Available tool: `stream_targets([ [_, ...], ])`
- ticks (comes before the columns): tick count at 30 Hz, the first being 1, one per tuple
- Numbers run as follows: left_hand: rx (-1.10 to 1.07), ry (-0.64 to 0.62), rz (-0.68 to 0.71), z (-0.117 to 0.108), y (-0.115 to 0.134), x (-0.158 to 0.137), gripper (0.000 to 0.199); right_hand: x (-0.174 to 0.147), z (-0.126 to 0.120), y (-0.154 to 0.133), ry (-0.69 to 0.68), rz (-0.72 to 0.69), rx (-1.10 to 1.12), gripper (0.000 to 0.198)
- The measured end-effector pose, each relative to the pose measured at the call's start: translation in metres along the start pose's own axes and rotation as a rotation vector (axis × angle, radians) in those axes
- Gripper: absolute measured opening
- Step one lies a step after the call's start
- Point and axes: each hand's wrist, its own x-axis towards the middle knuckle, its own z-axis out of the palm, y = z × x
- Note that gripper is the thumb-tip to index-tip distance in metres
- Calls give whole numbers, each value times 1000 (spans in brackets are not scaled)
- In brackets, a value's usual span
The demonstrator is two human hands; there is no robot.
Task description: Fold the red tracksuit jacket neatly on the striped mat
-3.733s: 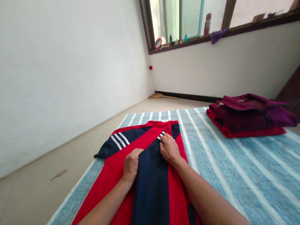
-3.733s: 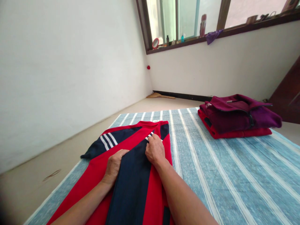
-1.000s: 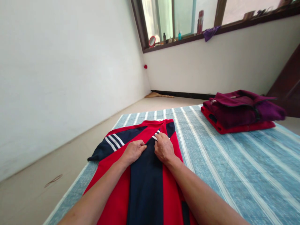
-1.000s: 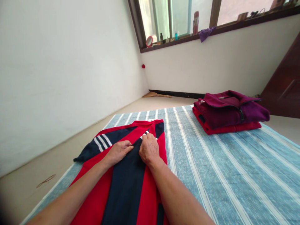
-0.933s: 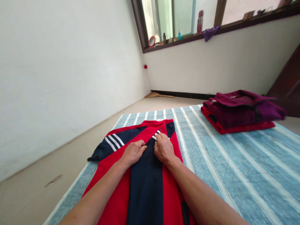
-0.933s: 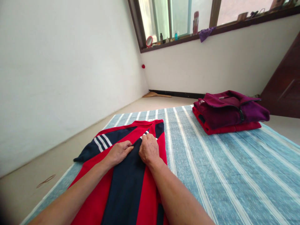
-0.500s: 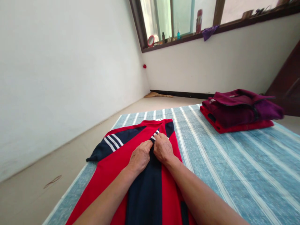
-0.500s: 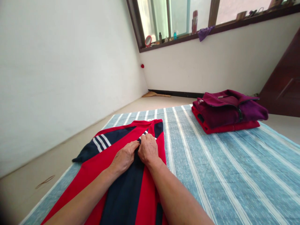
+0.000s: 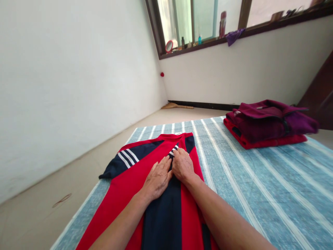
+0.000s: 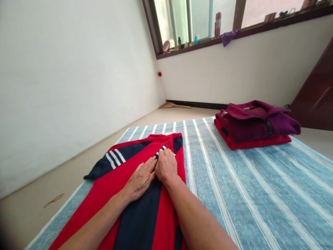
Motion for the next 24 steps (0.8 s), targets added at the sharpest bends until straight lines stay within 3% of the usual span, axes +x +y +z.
stream_targets([
  [5,17,-99,-50,-8,6,1,51,1,0,0,3,-3,17,19],
  [10,73,16,-33,-7,13,-5,49,2,0,0,22,10,38,15],
  [16,-2,-35,-78,4,15,-12,55,1,-4,-1,23,24,46,17],
  [21,20,-49,-100,-3,24,-17,56,1,-3,0,-2,19,37,15],
  [24,30,-26,-132,-8,37,-36,61,1,-2,2,-22,15,8,14],
])
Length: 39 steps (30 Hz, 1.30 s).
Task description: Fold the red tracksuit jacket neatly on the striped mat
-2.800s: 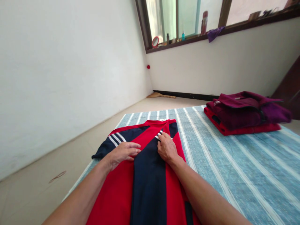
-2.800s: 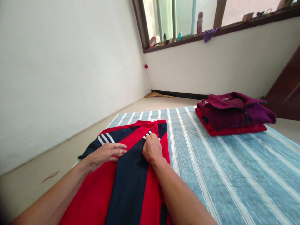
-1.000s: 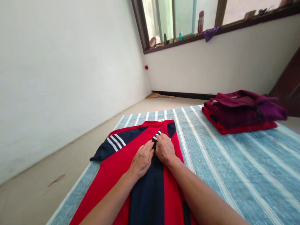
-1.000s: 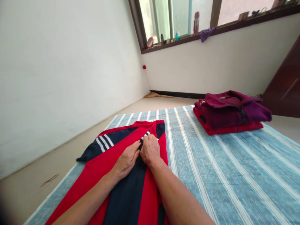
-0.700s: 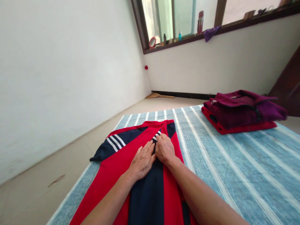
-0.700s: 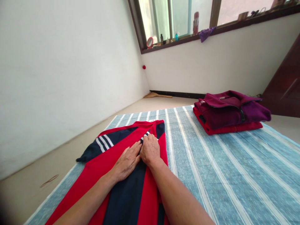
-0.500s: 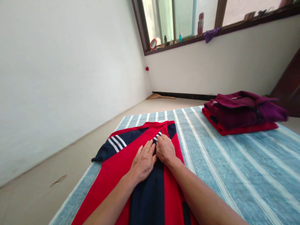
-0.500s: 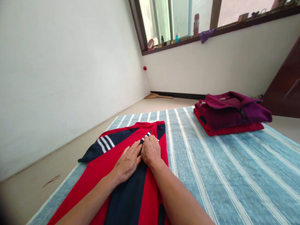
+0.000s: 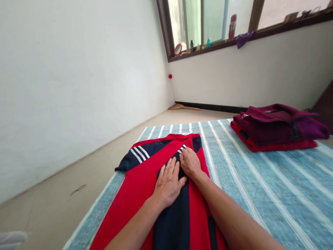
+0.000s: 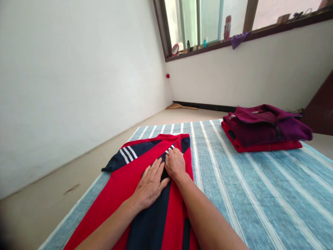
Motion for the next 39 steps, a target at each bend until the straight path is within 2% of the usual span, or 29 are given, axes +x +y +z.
stream_targets([
  [5,-51,-61,-18,5,16,-41,70,-2,0,2,-33,-3,-34,16],
  [9,-23,-65,-31,8,21,-47,68,-3,0,1,-61,-11,-72,17],
  [13,-32,-76,-51,-4,33,-53,65,-1,-7,-3,-107,-37,-119,17],
  [16,-63,-115,-31,-23,50,-74,62,-4,-20,-8,-153,-77,-139,22],
  [20,-133,-260,9,-44,71,-118,63,-30,-43,-21,-207,-166,-142,28],
  [23,-172,-305,20,-44,77,-147,66,-64,-54,-30,-238,-207,-148,37],
  [27,-195,-262,4,-26,76,-168,67,-102,-55,-35,-332,-159,-155,58],
  [30,-192,-203,16,-16,77,-170,67,-112,-55,-36,-396,-126,-148,63],
  [35,-173,-154,16,-23,84,-179,67,-118,-67,-43,-399,-93,-132,60],
  [39,-184,-156,-4,-26,88,-195,70,-139,-73,-47,-393,-101,-132,62],
])
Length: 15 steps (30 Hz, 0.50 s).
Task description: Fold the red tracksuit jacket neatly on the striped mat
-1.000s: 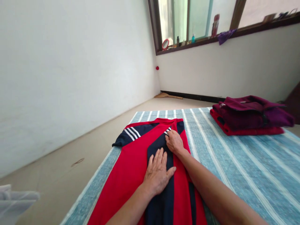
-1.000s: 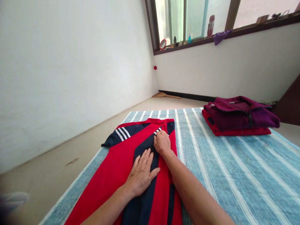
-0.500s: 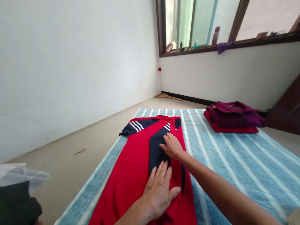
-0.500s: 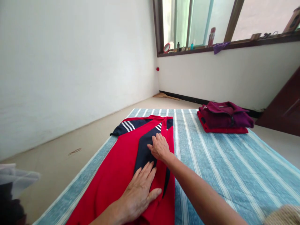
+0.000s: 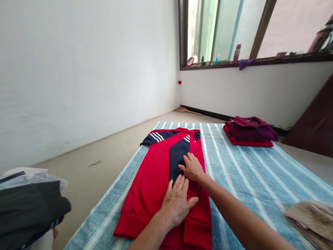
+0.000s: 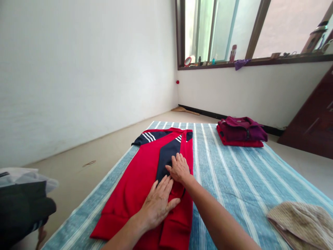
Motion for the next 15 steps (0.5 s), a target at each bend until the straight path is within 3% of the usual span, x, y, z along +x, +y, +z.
stream_targets([
  [5,-85,-32,7,5,-10,-7,73,-19,4,-4,-15,-14,-27,61],
  [15,-186,55,98,13,-37,-21,67,-58,-2,-6,-39,-109,-13,57],
])
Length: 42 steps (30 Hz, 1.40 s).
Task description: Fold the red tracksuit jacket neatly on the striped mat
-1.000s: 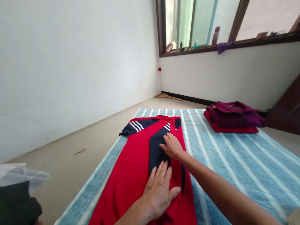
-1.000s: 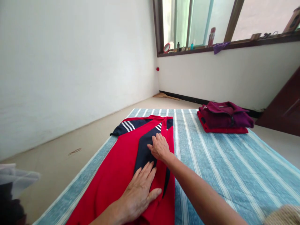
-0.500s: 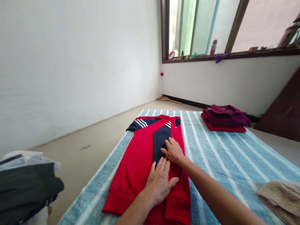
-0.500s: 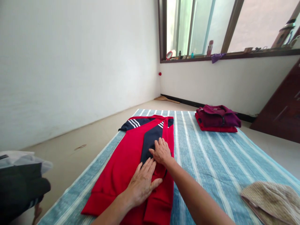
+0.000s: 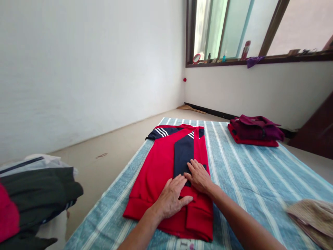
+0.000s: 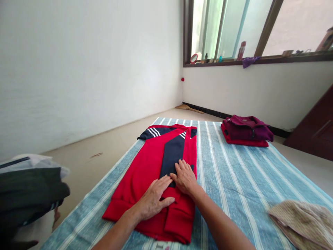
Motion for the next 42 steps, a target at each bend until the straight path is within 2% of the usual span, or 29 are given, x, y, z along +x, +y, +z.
stream_targets([
  [6,-31,26,19,-7,-2,-5,66,-11,-14,-3,23,-17,28,51],
  [10,-79,56,49,-10,-12,-11,63,-33,-18,-8,84,-106,79,44],
  [16,-115,103,84,-2,-22,-14,54,-58,-10,-11,11,-138,105,43],
  [24,-133,110,63,-5,-17,-13,53,-55,-10,-13,-22,-126,84,45],
  [31,-67,106,45,-2,-19,-16,50,-56,-9,-13,6,-132,106,43],
  [36,-28,83,37,-3,-18,-17,53,-44,-16,-25,59,-127,84,42],
  [42,-43,95,6,-4,-16,-18,44,-26,-5,-33,52,-30,36,50],
])
